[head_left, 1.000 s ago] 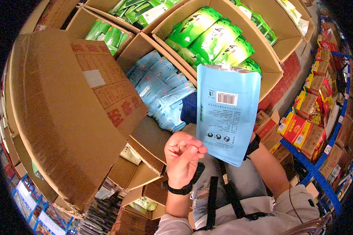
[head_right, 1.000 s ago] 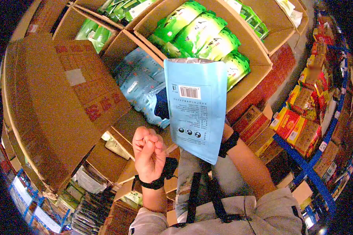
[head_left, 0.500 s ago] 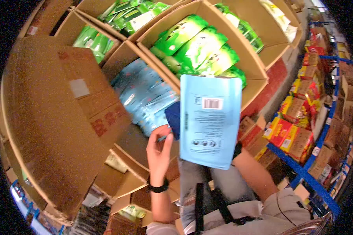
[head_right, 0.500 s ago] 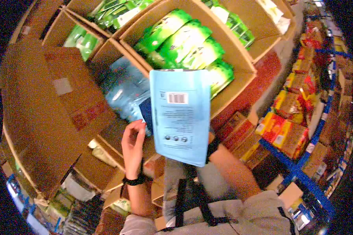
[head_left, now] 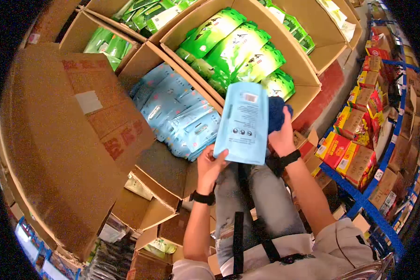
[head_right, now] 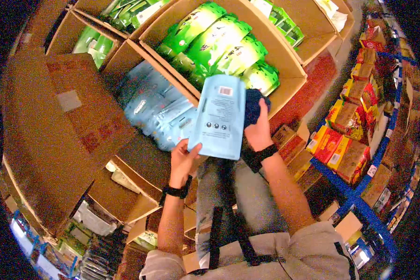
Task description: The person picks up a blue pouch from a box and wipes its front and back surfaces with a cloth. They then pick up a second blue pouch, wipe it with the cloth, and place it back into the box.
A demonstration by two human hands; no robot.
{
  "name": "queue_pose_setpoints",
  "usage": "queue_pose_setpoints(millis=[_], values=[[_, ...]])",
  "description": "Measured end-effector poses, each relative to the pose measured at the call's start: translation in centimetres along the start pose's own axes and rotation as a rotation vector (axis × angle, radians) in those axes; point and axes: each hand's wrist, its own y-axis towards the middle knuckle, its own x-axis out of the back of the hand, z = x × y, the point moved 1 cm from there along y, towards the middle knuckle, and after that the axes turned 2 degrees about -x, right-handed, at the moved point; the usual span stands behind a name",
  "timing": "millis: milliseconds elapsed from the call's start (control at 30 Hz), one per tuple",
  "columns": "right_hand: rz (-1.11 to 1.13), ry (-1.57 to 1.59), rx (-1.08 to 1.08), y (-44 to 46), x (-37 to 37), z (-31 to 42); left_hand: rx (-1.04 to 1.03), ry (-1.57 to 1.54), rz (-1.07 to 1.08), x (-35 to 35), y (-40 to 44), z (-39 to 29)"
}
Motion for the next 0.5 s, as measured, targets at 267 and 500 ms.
queue_pose_setpoints(millis=[267, 500], values=[[0.321, -1.728, 0.425, -2.6, -1.0, -4.0, 0.112, -0.374, -0.179, -1.9, 1.0, 1.3], [0.628, -2.151, 0.372, -2.0, -2.5, -6.6, 0.016, -0.299, -0.329, -0.1, 0.1, 4.7]])
